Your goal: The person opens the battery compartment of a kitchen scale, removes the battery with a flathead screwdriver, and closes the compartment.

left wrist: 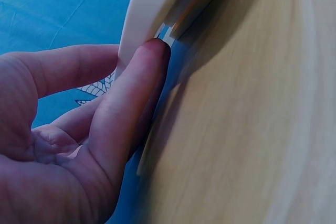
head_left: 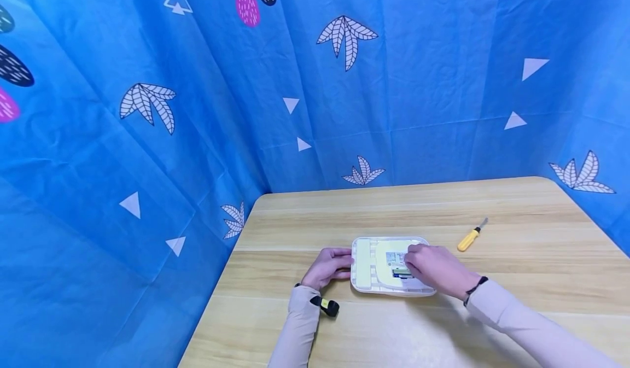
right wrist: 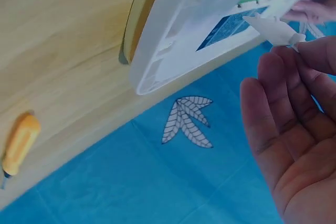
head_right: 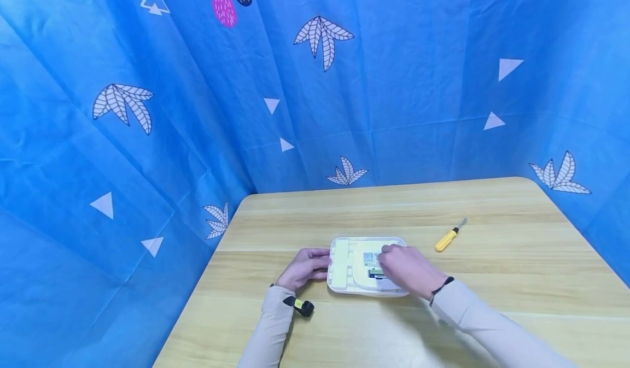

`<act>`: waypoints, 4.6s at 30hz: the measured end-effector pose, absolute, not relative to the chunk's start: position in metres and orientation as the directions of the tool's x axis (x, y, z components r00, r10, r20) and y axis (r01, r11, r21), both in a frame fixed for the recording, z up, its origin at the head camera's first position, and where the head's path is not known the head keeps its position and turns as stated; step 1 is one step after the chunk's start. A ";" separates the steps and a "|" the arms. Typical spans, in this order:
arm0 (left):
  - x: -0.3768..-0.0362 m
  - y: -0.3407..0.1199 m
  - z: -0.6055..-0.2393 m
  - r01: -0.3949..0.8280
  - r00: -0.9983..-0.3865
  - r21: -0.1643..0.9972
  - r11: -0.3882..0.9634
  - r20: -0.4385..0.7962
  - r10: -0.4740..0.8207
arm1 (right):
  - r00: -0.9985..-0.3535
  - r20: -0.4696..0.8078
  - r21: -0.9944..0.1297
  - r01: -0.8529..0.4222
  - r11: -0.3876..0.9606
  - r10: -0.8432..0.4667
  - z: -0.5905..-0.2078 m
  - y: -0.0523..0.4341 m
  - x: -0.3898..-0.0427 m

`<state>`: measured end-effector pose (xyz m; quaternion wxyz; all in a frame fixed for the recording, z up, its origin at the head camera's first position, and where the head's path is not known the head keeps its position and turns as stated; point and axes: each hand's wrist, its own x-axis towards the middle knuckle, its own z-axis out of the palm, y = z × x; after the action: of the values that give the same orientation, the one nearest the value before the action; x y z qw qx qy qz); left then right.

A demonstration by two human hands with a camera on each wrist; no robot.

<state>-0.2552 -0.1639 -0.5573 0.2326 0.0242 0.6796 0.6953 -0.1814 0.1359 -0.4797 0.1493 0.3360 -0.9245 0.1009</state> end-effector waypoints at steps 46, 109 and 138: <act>-0.255 -0.163 -0.556 -0.289 -0.892 0.957 0.036 -0.283 0.353 | -0.960 -0.201 -0.820 0.056 0.570 -0.196 -0.521 0.255 -0.153; -0.254 -0.162 -0.556 -0.293 -0.888 0.956 0.022 -0.281 0.364 | -0.960 -0.133 -0.752 -0.064 0.656 -0.246 -0.520 0.284 -0.163; -0.254 -0.163 -0.558 -0.305 -0.889 0.952 0.021 -0.292 0.353 | -0.888 0.222 -0.089 -0.430 0.899 -0.403 -0.506 0.277 -0.229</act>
<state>-0.2537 -0.1632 -0.5577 0.2353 0.0178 0.6744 0.6996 -0.2288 0.2769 -0.5063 0.0994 0.2147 -0.9692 0.0680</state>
